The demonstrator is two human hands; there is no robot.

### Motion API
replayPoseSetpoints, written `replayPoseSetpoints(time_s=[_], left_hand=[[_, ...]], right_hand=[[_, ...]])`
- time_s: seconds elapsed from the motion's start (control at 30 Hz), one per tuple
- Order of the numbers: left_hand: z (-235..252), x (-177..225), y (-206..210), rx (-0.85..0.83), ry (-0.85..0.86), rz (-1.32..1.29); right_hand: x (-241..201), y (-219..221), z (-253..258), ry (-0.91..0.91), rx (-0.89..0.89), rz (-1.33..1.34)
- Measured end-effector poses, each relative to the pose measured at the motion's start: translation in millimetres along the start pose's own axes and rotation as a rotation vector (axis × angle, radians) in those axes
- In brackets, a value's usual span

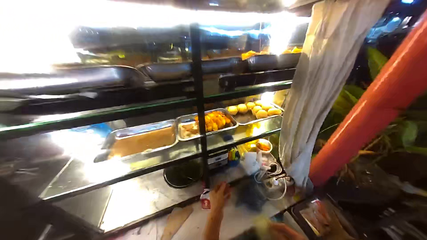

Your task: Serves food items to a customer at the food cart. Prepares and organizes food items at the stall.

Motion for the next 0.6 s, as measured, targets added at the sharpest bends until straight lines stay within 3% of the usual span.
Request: replayPoseSetpoints(time_s=[0.13,0.27,0.33,0.43,0.53,0.6], left_hand=[[114.5,-40.0,29.4,0.241,-0.179,-0.109],[162.2,-55.5,20.5,0.408,-0.158,-0.054],[152.1,-61.8,18.6,0.399,-0.129,0.012],[96.2,-63.7,28.3,0.369,-0.142,0.029],[44.5,-78.2,28.1,0.395,-0.224,-0.043],[30.1,-87.0,25.2,0.405,-0.222,-0.091]], right_hand=[[-27.2,-53.5,78.2,-0.015,0.006,-0.007],[-35.6,-67.8,136.2,-0.013,0.051,0.020],[-36.9,-55.4,159.2,0.061,0.069,0.079],[-41.4,-9.3,202.0,0.097,-0.017,0.184],[-35.7,72.6,246.7,0.182,-0.219,0.106],[-31.1,131.9,268.5,0.265,-0.344,-0.119]])
Point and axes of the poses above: each hand's wrist, its own z-axis towards the middle knuckle, its own y-axis out of the palm, x = y × z, the point moved 8 cm from there along z, towards the middle knuckle, and after that the axes turned 12 degrees about y, right-handed, at the moved point
